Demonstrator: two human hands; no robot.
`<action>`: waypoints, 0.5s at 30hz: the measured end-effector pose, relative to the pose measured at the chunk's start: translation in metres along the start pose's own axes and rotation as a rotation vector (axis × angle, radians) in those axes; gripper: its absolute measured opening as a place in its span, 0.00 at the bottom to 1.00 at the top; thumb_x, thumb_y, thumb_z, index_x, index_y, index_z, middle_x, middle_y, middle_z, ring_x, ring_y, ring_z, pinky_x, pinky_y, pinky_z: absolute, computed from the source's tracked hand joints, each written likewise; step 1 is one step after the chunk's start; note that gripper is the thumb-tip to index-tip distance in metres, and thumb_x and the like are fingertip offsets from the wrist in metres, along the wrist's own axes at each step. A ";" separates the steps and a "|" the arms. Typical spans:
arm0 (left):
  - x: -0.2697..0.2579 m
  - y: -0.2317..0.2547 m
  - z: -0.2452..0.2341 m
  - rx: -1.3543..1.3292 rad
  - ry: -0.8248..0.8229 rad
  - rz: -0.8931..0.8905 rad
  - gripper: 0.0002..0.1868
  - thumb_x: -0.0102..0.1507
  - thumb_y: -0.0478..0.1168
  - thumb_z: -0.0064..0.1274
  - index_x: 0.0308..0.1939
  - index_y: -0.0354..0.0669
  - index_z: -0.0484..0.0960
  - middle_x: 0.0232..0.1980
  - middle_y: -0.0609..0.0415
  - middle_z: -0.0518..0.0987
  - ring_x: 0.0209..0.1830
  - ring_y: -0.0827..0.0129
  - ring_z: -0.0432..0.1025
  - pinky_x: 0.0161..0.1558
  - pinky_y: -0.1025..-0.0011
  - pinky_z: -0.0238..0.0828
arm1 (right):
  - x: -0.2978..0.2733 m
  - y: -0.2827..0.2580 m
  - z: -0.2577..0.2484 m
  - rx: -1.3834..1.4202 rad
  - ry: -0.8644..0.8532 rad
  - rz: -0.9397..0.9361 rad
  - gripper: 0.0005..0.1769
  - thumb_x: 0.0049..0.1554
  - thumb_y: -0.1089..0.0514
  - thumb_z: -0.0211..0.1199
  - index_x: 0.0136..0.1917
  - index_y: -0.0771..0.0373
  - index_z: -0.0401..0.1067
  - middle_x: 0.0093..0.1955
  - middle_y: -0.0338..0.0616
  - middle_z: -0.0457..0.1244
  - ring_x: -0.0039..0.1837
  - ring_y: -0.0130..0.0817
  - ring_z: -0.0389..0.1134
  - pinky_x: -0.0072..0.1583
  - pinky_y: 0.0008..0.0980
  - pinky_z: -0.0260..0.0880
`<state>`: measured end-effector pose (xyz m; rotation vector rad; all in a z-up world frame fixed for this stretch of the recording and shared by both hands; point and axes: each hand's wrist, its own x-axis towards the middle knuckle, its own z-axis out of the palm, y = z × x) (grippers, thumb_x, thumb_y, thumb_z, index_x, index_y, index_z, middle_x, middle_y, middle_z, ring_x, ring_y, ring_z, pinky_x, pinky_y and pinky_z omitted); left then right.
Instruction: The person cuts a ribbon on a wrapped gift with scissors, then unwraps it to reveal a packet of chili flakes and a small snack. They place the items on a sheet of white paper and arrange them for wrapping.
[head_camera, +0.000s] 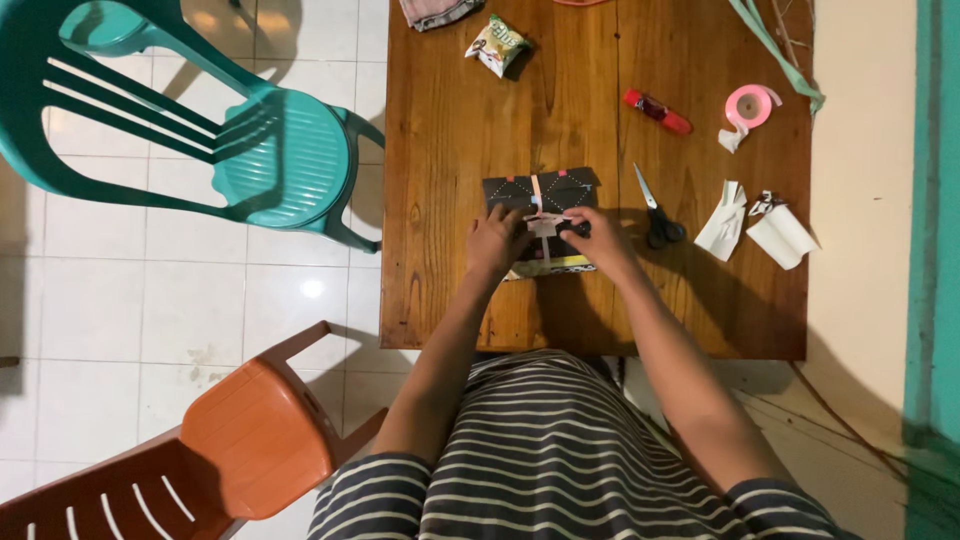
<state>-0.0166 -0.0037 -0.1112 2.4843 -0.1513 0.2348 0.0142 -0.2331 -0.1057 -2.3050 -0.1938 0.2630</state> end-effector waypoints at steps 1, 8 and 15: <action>0.001 -0.001 0.007 0.018 -0.026 -0.036 0.18 0.57 0.48 0.61 0.51 0.59 0.83 0.48 0.54 0.79 0.52 0.52 0.73 0.50 0.55 0.68 | 0.001 -0.001 -0.001 -0.010 -0.013 0.035 0.22 0.53 0.51 0.72 0.60 0.55 0.76 0.50 0.40 0.71 0.49 0.34 0.71 0.50 0.35 0.69; -0.036 -0.022 0.012 0.048 -0.076 -0.041 0.15 0.65 0.46 0.57 0.57 0.56 0.78 0.60 0.59 0.76 0.64 0.58 0.69 0.62 0.56 0.64 | 0.005 0.005 -0.005 -0.008 -0.059 0.067 0.18 0.57 0.48 0.71 0.59 0.53 0.78 0.50 0.38 0.72 0.54 0.32 0.73 0.54 0.34 0.70; -0.087 -0.043 -0.013 0.157 -0.195 0.004 0.35 0.63 0.54 0.54 0.74 0.60 0.65 0.76 0.53 0.61 0.76 0.52 0.55 0.69 0.48 0.47 | -0.006 0.037 0.010 0.045 -0.026 0.090 0.21 0.51 0.57 0.73 0.59 0.57 0.75 0.55 0.46 0.66 0.51 0.37 0.72 0.54 0.34 0.74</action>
